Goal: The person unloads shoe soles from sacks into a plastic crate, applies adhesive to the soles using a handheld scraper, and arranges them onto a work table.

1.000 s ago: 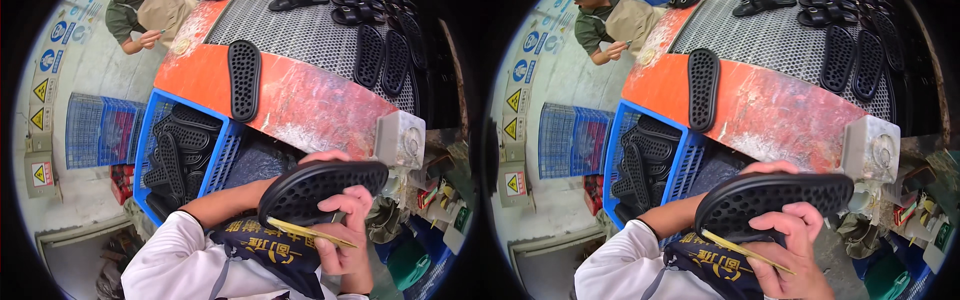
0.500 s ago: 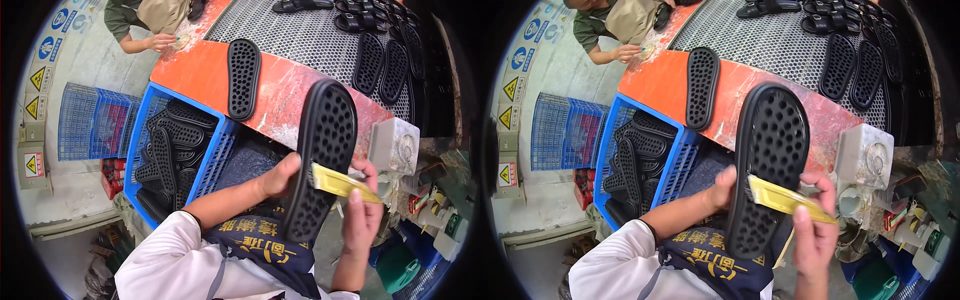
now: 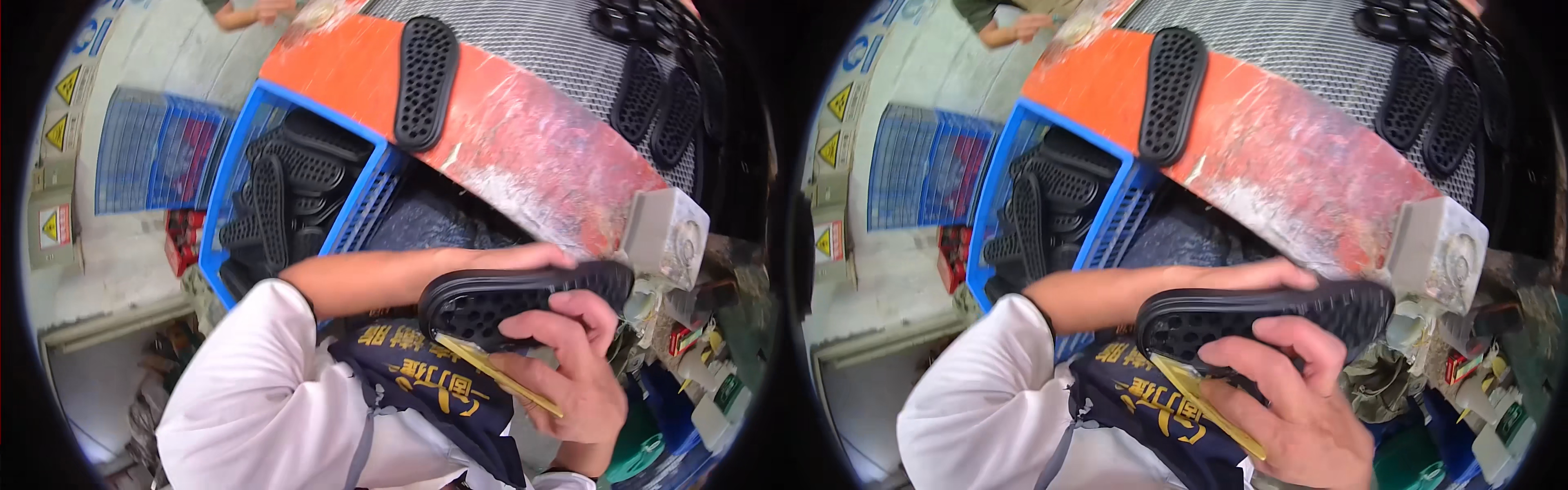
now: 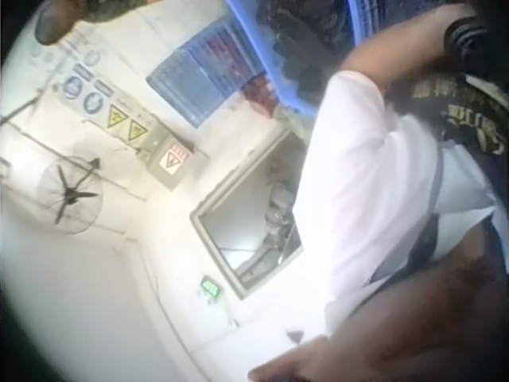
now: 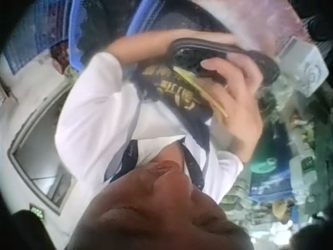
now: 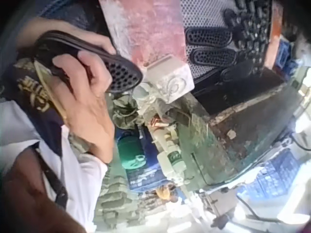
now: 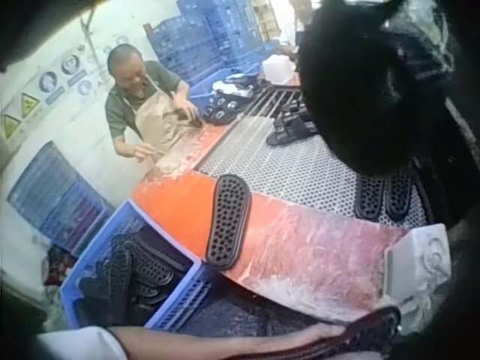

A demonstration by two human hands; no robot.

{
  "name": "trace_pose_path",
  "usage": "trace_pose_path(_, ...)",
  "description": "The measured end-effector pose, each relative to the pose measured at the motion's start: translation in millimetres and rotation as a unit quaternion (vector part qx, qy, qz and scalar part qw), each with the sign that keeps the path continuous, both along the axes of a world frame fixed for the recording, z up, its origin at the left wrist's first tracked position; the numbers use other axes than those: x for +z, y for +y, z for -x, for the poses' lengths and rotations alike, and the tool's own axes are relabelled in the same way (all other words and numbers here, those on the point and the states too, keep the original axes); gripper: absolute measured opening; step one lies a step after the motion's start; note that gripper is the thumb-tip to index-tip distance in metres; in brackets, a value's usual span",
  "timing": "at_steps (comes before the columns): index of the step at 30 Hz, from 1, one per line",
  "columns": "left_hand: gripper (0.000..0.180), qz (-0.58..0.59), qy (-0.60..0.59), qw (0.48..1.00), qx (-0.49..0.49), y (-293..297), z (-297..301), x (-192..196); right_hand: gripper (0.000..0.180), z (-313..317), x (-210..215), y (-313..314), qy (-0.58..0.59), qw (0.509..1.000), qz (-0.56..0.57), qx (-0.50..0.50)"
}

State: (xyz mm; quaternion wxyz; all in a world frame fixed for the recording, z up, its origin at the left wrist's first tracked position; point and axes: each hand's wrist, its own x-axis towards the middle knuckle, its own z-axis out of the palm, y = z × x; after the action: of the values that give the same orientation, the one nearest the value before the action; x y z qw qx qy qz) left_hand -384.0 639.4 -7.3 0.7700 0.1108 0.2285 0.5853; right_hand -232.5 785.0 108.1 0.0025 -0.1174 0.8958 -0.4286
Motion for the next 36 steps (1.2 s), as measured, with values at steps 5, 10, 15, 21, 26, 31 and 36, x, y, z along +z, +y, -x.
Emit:
trace_pose_path(5,0.040,-0.188,0.116,0.975,-0.025,-12.8,-5.9,-32.6,0.035,20.6,8.4,17.1,-0.061,0.993,-0.039,0.092)
trace_pose_path(10,0.060,0.177,-0.070,0.968,-0.162,0.8,3.9,-15.5,0.021,-17.8,8.4,51.8,-0.117,0.986,-0.118,-0.015)
trace_pose_path(15,0.063,0.170,-0.084,0.981,-0.038,18.6,8.6,-20.3,0.018,-45.4,-65.5,35.6,0.051,0.918,-0.167,-0.356)
trace_pose_path(21,0.056,0.095,-0.040,0.967,0.234,76.4,68.7,-17.2,0.021,-40.4,-73.3,-29.2,0.125,0.925,-0.116,-0.340)
trace_pose_path(26,0.053,-0.031,0.022,0.973,0.226,170.3,205.2,-49.3,0.017,-49.0,-82.2,-20.1,0.074,0.895,-0.019,-0.440)
trace_pose_path(31,0.048,0.061,0.133,0.961,0.237,271.2,279.3,-96.8,0.024,-57.4,-84.9,-7.5,0.044,0.864,0.019,-0.501)
trace_pose_path(36,0.031,0.297,0.555,0.728,0.270,294.5,272.1,-103.0,0.026,-53.1,-92.3,-9.5,0.041,0.851,0.083,-0.517)
